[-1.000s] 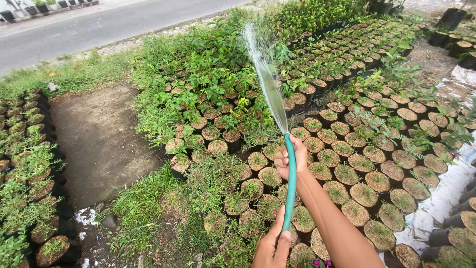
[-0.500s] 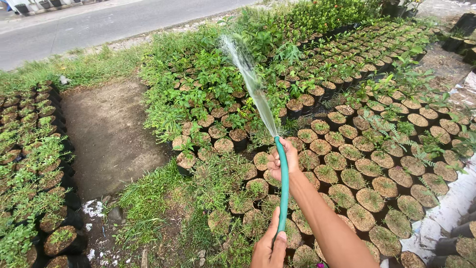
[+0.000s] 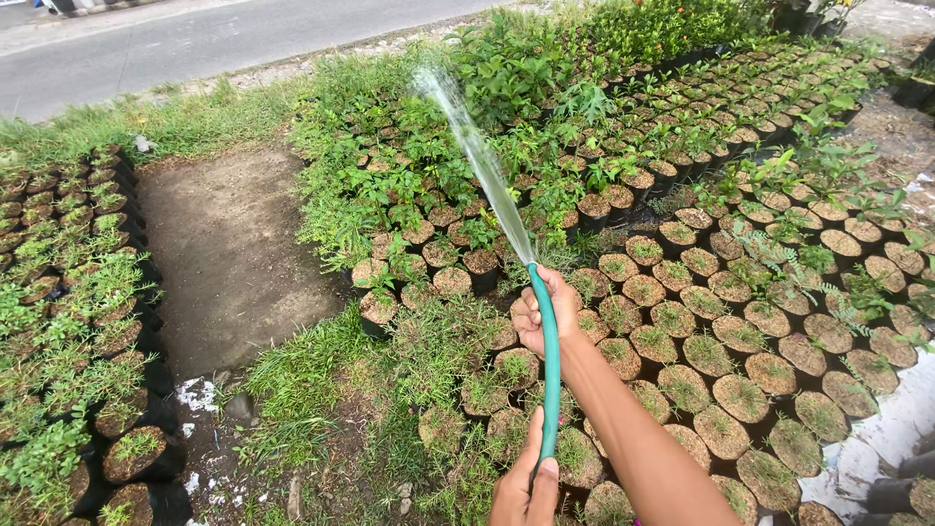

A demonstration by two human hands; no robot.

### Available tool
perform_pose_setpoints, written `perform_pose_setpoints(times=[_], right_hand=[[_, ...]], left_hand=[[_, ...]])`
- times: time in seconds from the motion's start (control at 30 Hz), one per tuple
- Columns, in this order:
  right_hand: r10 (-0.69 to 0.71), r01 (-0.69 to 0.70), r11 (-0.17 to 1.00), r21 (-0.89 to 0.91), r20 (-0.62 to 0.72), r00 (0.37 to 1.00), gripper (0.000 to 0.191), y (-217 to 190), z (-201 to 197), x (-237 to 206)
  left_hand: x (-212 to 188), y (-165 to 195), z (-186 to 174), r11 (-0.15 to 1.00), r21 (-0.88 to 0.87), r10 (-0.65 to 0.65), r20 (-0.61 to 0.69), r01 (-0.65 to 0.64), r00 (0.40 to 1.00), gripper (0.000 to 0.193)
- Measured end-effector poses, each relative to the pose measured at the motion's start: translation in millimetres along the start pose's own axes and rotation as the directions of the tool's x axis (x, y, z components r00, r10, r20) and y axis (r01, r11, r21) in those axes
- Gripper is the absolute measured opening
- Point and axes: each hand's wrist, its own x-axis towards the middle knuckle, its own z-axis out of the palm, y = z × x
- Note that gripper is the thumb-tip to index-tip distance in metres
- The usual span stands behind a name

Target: The person holds a green hose with both hands and sprays water over rows of potted seedlings in an outdoor nursery bed, sweeping the stream across different sections of plants throughout the clip.

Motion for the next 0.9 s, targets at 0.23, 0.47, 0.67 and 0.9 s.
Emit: perform_pose_setpoints(times=[0.23,0.47,0.67,0.9], right_hand=[[0.007,-0.007,1.0,-0.002,0.002,1.0,0.043,15.6,13.7,2.6],[0.007,-0.007,1.0,-0.003,0.014,1.0,0.04,34.5,28.5,4.7],[0.009,-0.01,0.999,-0.031,-0.027,1.0,0.039,47.9,44.2,2.4],[-0.018,0.017,0.999,-0.041,-0.016,1.0,0.042,56.7,52.2,0.8]], left_hand=[[-7.3,3.7,-16.5,0.999,-0.044,-0.02,0.007,0.02,1.0,0.063],[-13.4,5.2,-38.3,0.997,-0.044,-0.067,0.014,0.067,0.998,0.065],[-17.4,5.9,-57.1,0.998,-0.008,-0.064,0.027,0.064,0.998,0.064],[-22.0,5.4,-70.4,0.999,-0.016,-0.05,0.022,0.051,0.998,0.064]])
